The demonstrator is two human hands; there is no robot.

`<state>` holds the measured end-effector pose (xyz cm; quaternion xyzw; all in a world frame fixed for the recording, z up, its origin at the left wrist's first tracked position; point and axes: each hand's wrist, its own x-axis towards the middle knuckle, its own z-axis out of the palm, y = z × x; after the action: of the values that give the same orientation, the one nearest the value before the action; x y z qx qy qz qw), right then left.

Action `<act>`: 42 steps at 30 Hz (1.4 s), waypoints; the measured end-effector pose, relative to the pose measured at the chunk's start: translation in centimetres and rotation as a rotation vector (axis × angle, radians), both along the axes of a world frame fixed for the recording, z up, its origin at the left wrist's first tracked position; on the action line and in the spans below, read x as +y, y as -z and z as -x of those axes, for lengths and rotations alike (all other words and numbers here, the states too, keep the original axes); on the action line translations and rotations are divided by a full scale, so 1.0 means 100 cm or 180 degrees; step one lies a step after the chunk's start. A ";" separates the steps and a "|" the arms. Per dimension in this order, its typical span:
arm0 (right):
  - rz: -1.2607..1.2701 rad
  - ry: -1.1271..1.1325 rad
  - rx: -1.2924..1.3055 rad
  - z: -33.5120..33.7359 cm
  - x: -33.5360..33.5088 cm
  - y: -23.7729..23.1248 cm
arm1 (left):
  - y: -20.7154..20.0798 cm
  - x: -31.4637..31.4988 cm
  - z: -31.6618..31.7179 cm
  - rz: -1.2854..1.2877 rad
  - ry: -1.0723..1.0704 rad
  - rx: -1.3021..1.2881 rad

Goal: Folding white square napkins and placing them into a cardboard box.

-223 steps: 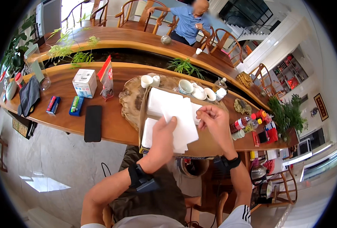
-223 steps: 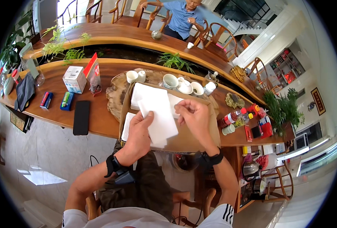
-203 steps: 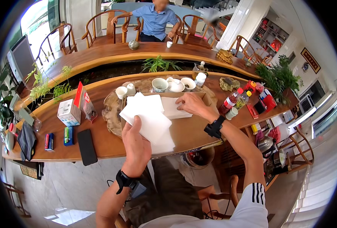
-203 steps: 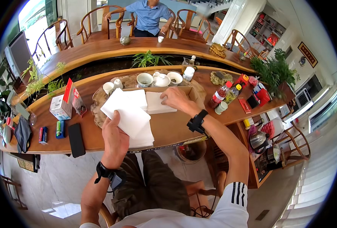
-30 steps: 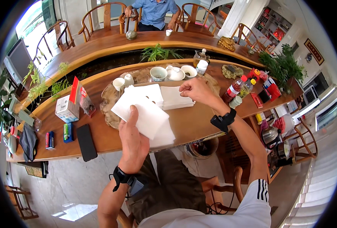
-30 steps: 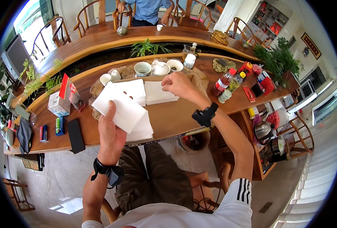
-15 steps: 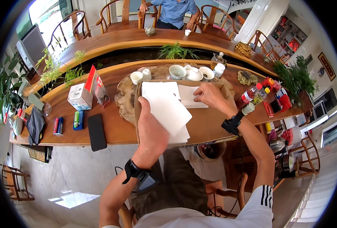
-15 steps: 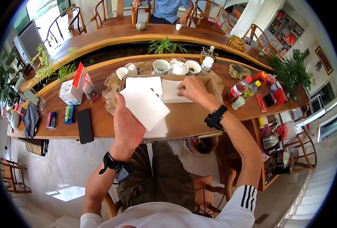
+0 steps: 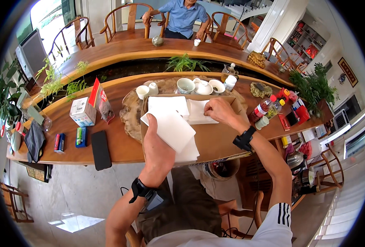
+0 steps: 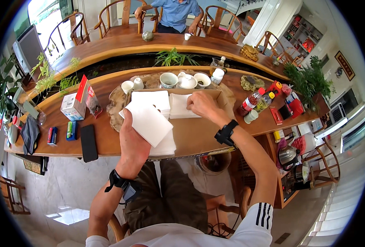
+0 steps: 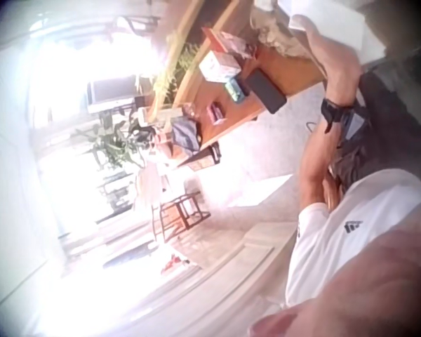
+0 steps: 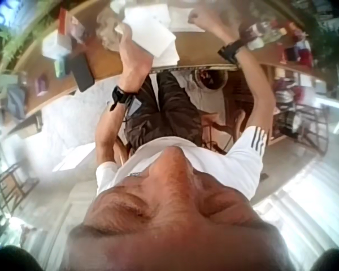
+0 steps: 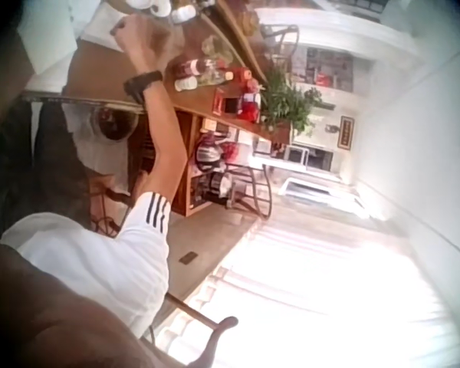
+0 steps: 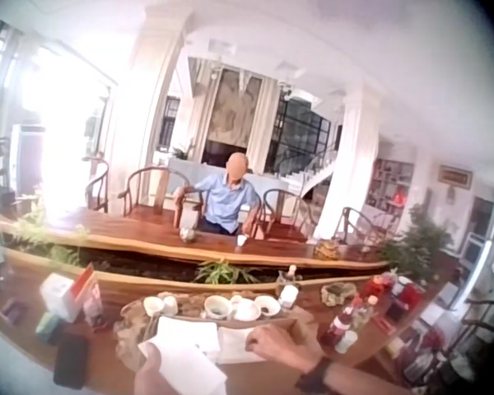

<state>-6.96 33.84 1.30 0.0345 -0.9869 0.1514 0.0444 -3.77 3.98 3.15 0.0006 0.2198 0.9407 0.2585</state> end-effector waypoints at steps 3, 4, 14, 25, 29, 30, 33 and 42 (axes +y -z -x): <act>-0.0132 -0.0052 -0.0011 0.000 0.002 0.001 | 0.000 0.001 -0.001 0.0014 0.0000 -0.0002; -0.0105 -0.0046 -0.0018 0.000 0.003 0.001 | 0.001 0.002 -0.001 0.0014 -0.0002 -0.0004; 0.0269 0.0118 0.0123 -0.007 0.005 -0.008 | -0.001 0.000 -0.001 0.0061 -0.0015 -0.0113; 0.1073 0.0139 0.0122 -0.015 0.013 -0.016 | -0.002 0.001 -0.003 0.0159 0.0098 -0.0046; 0.0987 0.0301 0.0110 -0.023 -0.001 -0.036 | 0.000 0.002 -0.003 0.0302 0.0092 0.0059; 0.0988 0.0278 0.0108 -0.025 -0.007 -0.041 | -0.001 0.002 -0.004 0.0410 0.0022 0.0101; 0.0900 0.0200 0.0476 -0.039 -0.035 -0.059 | 0.000 0.002 -0.008 0.0579 -0.0141 0.0266; 0.0496 -0.0304 0.1142 -0.084 -0.130 -0.078 | 0.003 0.010 -0.014 0.0806 -0.0401 0.0671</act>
<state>1.48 20.86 9.14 0.1040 -0.9457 0.2207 0.2148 -2.39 5.01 2.85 0.0529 0.3620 0.9145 0.1726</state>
